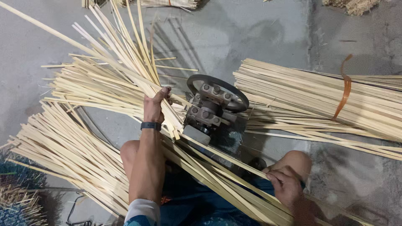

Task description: The person sits on the floor and feeds bamboo strips one at a time through a small motorized rounding machine, pulling each strip through to shape it into thin sticks. The finished sticks are gathered and bundled with an orange rubber band, and the bundle is set aside with other completed bundles.

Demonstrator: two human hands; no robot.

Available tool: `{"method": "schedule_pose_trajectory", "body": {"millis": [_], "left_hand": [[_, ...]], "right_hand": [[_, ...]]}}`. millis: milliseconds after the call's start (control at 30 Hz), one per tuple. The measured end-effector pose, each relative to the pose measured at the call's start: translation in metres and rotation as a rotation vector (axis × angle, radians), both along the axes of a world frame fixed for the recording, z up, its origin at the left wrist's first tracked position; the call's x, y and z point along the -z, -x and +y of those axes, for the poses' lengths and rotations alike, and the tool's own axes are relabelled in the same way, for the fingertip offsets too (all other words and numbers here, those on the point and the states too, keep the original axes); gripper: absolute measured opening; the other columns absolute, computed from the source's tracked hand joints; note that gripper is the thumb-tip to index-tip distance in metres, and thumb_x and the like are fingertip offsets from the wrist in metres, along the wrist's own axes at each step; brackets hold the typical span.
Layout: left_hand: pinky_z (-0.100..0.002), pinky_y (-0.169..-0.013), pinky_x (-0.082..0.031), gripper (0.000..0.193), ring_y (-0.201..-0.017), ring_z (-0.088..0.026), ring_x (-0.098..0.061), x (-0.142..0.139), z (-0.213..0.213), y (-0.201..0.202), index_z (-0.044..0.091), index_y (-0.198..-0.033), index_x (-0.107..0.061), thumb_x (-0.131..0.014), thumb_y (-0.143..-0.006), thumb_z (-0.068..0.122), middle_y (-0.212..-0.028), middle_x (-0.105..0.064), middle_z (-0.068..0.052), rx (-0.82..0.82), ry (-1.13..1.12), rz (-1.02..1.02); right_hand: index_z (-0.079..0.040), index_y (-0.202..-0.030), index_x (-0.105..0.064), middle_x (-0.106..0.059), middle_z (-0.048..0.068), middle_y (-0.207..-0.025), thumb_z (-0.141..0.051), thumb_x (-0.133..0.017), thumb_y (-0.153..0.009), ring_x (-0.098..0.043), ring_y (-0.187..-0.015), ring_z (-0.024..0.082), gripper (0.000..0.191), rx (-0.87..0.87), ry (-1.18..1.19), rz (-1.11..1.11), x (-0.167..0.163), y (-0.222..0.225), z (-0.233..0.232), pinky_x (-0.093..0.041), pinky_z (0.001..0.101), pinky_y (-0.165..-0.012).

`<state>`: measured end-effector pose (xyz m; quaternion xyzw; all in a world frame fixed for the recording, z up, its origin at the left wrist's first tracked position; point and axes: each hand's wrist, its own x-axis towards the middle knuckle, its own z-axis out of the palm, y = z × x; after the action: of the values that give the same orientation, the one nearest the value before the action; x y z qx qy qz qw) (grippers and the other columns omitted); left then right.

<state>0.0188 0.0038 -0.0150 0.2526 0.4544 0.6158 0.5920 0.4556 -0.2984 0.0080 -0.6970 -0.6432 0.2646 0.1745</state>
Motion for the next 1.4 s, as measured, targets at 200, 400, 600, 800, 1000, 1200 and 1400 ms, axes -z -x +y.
{"method": "schedule_pose_trajectory", "body": {"millis": [200,400,600,800,1000,1200,1400], "left_hand": [[-0.033,-0.061,-0.058,0.028,-0.078,-0.019,-0.069,0.004,-0.002,0.008,-0.002,-0.115,-0.062,-0.074,-0.093,0.01,-0.094,-0.073,-0.012,-0.007,0.013,-0.018],[-0.041,-0.07,-0.065,0.019,-0.073,-0.02,-0.064,-0.002,-0.001,0.017,-0.002,-0.106,-0.059,-0.068,-0.1,0.014,-0.084,-0.063,-0.009,-0.052,-0.007,-0.224],[-0.036,-0.058,-0.055,0.016,-0.067,-0.02,-0.059,-0.01,-0.003,0.018,0.0,-0.103,-0.057,-0.067,-0.1,0.012,-0.082,-0.06,-0.009,-0.047,-0.071,-0.307],[-0.032,-0.054,-0.052,0.023,-0.065,-0.017,-0.058,-0.009,-0.005,0.019,0.001,-0.109,-0.059,-0.072,-0.092,0.006,-0.085,-0.066,-0.01,-0.1,-0.024,-0.143],[-0.033,-0.061,-0.057,0.036,-0.077,-0.018,-0.066,-0.007,-0.009,0.017,-0.006,-0.113,-0.063,-0.085,-0.087,0.004,-0.091,-0.068,-0.01,-0.027,-0.082,0.055],[-0.032,-0.059,-0.059,0.035,-0.084,-0.02,-0.074,-0.017,-0.01,0.006,0.0,-0.11,-0.066,-0.082,-0.079,0.003,-0.099,-0.077,-0.013,0.021,-0.011,0.038],[-0.033,-0.071,-0.061,0.032,-0.087,-0.024,-0.076,-0.006,-0.008,0.002,-0.008,-0.11,-0.068,-0.082,-0.083,0.0,-0.097,-0.074,-0.016,0.049,-0.062,0.023]], "right_hand": [[-0.007,-0.107,-0.074,-0.073,0.013,-0.099,-0.017,-0.059,-0.095,-0.074,-0.088,0.028,0.022,0.05,0.042,-0.088,0.021,-0.029,-0.02,-0.059,0.0398,-0.083],[-0.009,-0.1,-0.075,-0.074,0.011,-0.091,-0.021,-0.066,-0.093,-0.071,-0.085,0.027,0.016,0.15,-0.007,-0.181,0.009,-0.176,-0.053,-0.057,0.0382,-0.078],[-0.025,-0.116,-0.081,-0.072,0.01,-0.092,-0.026,-0.061,-0.095,-0.071,-0.088,0.029,0.029,0.236,0.124,-0.682,-0.012,-0.204,-0.048,-0.059,0.0408,-0.082],[-0.035,-0.109,-0.08,-0.077,0.011,-0.097,-0.036,-0.061,-0.098,-0.072,-0.096,0.034,0.022,0.258,0.129,-0.776,-0.009,-0.185,-0.032,-0.059,0.0444,-0.087],[-0.021,-0.111,-0.079,-0.073,0.013,-0.093,-0.022,-0.071,-0.089,-0.07,-0.088,0.032,0.024,0.205,-0.067,-0.539,-0.016,-0.136,-0.019,-0.056,0.0424,-0.083],[-0.006,-0.116,-0.072,-0.071,0.014,-0.115,-0.016,-0.073,-0.082,-0.068,-0.107,0.027,0.035,-0.069,-0.539,-0.351,-0.016,-0.003,0.037,-0.053,0.0463,-0.097],[-0.007,-0.114,-0.075,-0.068,0.013,-0.118,-0.023,-0.074,-0.087,-0.067,-0.11,0.027,0.031,-0.143,-0.12,0.056,-0.032,0.068,0.049,-0.056,0.0385,-0.09]]}}
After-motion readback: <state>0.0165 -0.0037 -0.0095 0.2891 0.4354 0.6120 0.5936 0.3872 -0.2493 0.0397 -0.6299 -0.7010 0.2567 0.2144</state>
